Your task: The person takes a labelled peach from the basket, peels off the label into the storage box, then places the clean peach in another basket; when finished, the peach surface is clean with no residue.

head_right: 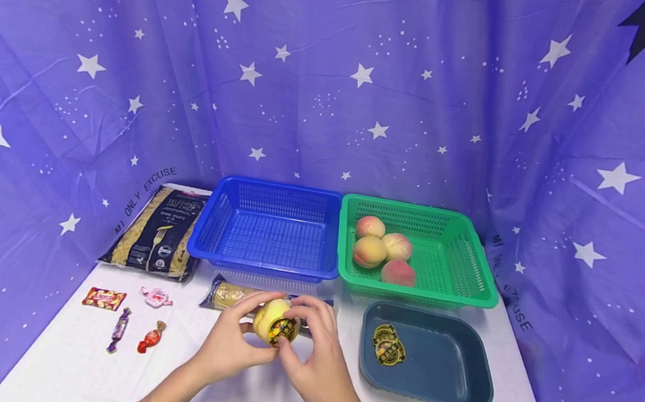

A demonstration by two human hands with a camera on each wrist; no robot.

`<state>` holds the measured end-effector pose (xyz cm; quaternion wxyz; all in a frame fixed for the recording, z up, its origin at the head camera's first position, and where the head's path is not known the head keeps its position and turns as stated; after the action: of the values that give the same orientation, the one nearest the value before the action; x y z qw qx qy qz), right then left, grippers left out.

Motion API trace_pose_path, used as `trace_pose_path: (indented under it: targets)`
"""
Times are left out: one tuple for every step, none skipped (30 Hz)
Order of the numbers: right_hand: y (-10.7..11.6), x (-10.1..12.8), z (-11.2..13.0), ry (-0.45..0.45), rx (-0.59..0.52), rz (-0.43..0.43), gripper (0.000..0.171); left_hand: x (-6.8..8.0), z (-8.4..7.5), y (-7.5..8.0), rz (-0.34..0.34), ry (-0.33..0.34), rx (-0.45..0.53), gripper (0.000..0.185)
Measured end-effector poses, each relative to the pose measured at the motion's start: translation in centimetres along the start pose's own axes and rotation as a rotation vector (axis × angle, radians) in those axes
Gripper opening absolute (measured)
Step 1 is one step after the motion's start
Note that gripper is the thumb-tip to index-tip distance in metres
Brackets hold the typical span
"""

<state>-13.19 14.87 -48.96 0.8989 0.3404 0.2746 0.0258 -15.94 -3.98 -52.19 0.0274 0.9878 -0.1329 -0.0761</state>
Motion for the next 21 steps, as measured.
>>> trace_pose_path:
  targets:
    - [0.1,0.0,0.1,-0.001,-0.008,-0.008,0.045,0.0,0.0,0.0,-0.002,0.003,0.001,0.089]
    - [0.2,0.0,0.1,-0.008,-0.013,-0.015,0.042,0.0,0.0,0.0,-0.007,0.005,-0.001,0.089]
    - [0.3,0.0,0.2,-0.015,-0.018,-0.024,0.04,-0.1,0.1,0.0,-0.015,0.008,0.002,0.089]
    - [0.4,0.0,0.2,-0.02,-0.024,-0.033,0.038,-0.1,0.1,0.0,-0.026,0.015,0.005,0.09]
    - [0.5,0.1,0.3,-0.022,-0.027,-0.043,0.036,-0.1,0.1,0.1,-0.039,0.019,0.009,0.09]
    - [0.6,0.1,0.3,-0.023,-0.029,-0.052,0.035,-0.1,0.1,0.2,-0.054,0.025,0.016,0.091]
    - [0.7,0.1,0.3,-0.023,-0.03,-0.061,0.034,-0.1,0.1,0.3,-0.066,0.029,0.025,0.091]
    - [0.8,0.1,0.3,-0.021,-0.028,-0.069,0.033,-0.1,0.1,0.4,-0.075,0.029,0.033,0.091]
    - [0.9,0.1,0.3,-0.02,-0.027,-0.075,0.032,-0.1,0.1,0.4,-0.082,0.031,0.043,0.092]
    - [1.0,0.2,0.2,-0.02,-0.026,-0.081,0.031,-0.1,0.1,0.5,-0.085,0.033,0.05,0.092]
    - [1.1,0.2,0.1,-0.021,-0.024,-0.086,0.03,-0.1,0.1,0.5,-0.086,0.035,0.058,0.092]
    - [1.2,0.3,0.1,-0.024,-0.023,-0.092,0.029,-0.1,0.2,0.5,-0.085,0.038,0.067,0.092]
    - [1.4,0.4,0.0,-0.029,-0.024,-0.096,0.028,0.0,0.2,0.5,-0.084,0.041,0.077,0.092]
    - [1.6,0.5,-0.2,-0.035,-0.025,-0.1,0.027,0.0,0.2,0.5,-0.083,0.045,0.088,0.092]
    - [1.8,0.6,-0.3,-0.039,-0.025,-0.103,0.026,0.0,0.3,0.5,-0.081,0.049,0.101,0.092]
    - [2.1,0.7,-0.4,-0.043,-0.023,-0.106,0.026,0.0,0.3,0.4,-0.079,0.053,0.112,0.092]
    - [2.4,0.7,-0.6,-0.047,-0.024,-0.111,0.025,0.0,0.4,0.4,-0.077,0.056,0.122,0.092]
    - [2.8,0.7,-0.8,-0.057,-0.031,-0.112,0.025,0.0,0.5,0.4,-0.076,0.06,0.129,0.092]
    - [3.2,0.8,-1.1,-0.069,-0.04,-0.114,0.025,0.1,0.6,0.4,-0.075,0.065,0.135,0.092]
    - [3.7,0.8,-1.3,-0.088,-0.046,-0.117,0.025,0.1,0.7,0.4,-0.074,0.07,0.138,0.092]
    - [4.2,0.8,-1.6,-0.108,-0.049,-0.12,0.025,0.1,0.8,0.4,-0.073,0.077,0.139,0.092]
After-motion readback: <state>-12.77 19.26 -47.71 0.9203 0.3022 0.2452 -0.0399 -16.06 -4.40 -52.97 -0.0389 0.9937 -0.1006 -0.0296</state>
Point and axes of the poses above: each hand's wrist, its own x-axis away from the middle knuckle, its own y-axis out of the back of the hand, z = x × y, the point moved 4 cm from there along -x, towards the middle knuckle, and after that the axes turned 10 degrees about x, right-handed, at the moved point
